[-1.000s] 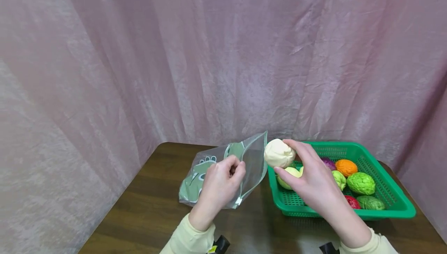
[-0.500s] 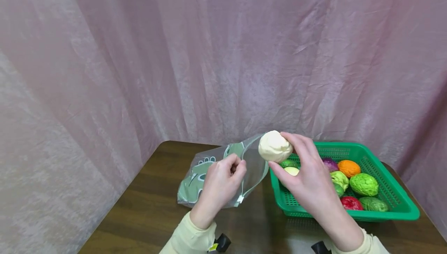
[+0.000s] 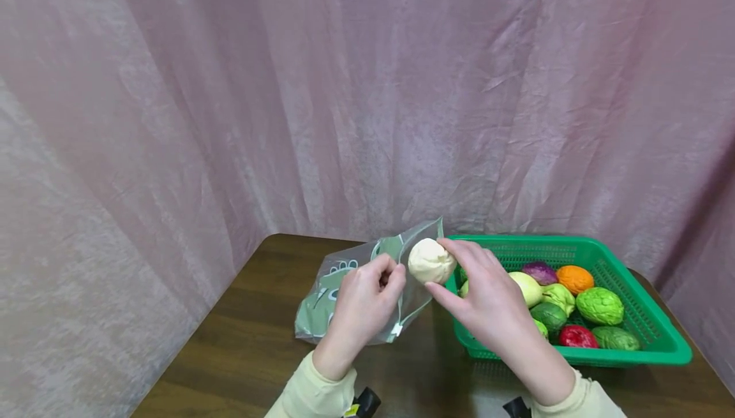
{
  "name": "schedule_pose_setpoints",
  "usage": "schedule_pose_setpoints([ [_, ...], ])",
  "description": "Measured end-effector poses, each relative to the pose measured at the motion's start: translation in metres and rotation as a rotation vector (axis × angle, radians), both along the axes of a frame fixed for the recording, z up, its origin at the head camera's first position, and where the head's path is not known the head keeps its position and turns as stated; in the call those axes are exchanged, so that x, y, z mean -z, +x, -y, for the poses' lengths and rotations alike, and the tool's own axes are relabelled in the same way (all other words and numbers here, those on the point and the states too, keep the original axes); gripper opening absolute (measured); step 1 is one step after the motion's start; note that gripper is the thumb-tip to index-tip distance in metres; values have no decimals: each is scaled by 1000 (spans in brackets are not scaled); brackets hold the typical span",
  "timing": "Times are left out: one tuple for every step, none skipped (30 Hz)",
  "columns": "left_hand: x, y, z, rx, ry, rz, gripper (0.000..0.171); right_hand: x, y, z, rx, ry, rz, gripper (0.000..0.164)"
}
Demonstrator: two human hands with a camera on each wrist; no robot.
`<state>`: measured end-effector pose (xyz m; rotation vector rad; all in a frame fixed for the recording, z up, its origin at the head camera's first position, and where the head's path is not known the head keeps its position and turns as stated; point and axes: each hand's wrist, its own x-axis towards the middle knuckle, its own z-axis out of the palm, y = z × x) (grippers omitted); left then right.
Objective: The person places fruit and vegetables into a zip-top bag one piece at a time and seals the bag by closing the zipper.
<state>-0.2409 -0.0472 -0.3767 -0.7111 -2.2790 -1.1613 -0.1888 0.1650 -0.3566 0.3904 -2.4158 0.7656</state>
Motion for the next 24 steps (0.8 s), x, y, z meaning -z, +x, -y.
schedule_pose_setpoints([
  [0, 0, 0, 0, 1, -2, 29, 1, -1, 1, 1, 7, 8, 66],
  [0, 0, -1, 0, 1, -6, 29, 1, -2, 2, 3, 14, 18, 65],
  [0, 0, -1, 0, 2, -9, 29, 2, -2, 2, 3, 17, 31, 65],
  [0, 0, -1, 3, 5, -11, 29, 2, -3, 3, 5, 22, 47, 65],
  [0, 0, -1, 4, 8, -12, 29, 2, -4, 3, 5, 27, 62, 65],
  [0, 0, -1, 4, 10, -11, 29, 2, -5, 3, 6, 31, 80, 65],
  [-1, 0, -1, 5, 12, -10, 28, 2, -5, 4, 6, 34, 98, 65],
  [-1, 0, -1, 7, 15, -9, 28, 2, -6, 4, 7, 38, 116, 65],
  [-1, 0, -1, 8, 17, -7, 28, 1, -7, 4, 6, 41, 133, 65],
  [-1, 1, -1, 8, 17, -6, 27, 1, -8, 5, 4, 44, 144, 65],
  [-1, 1, -1, 7, 18, -6, 27, 1, -9, 6, 3, 48, 152, 65],
  [-1, 1, -1, 7, 20, -6, 26, 1, -10, 6, 4, 52, 157, 65],
  [-1, 1, -1, 5, 21, -7, 26, 1, -11, 7, 2, 57, 158, 64],
  [-1, 1, -1, 3, 23, -9, 26, 1, -12, 8, -2, 60, 154, 64],
  [-1, 1, -1, -1, 24, -10, 25, 1, -13, 8, -6, 64, 151, 63],
  [-1, 2, -1, -3, 26, -10, 25, 2, -14, 9, -10, 68, 147, 63],
  [-1, 2, -1, -5, 30, -8, 25, 2, -15, 10, -14, 72, 144, 62],
  [-1, 2, -1, -6, 32, -6, 25, 3, -16, 11, -18, 76, 141, 62],
  [-1, 2, -1, -7, 34, -4, 24, 3, -16, 11, -22, 79, 140, 62],
  [-1, 2, -1, -7, 36, 0, 24, 4, -17, 11, -24, 81, 140, 62],
  [-1, 2, -1, -7, 38, 4, 24, 4, -17, 12, -23, 84, 142, 62],
  [-1, 2, -1, -6, 41, 8, 24, 5, -18, 12, -22, 85, 141, 62],
  [-1, 2, -1, -7, 43, 10, 24, 5, -18, 12, -22, 88, 141, 62],
  [-1, 2, 0, -7, 47, 12, 24, 6, -18, 12, -21, 91, 142, 62],
])
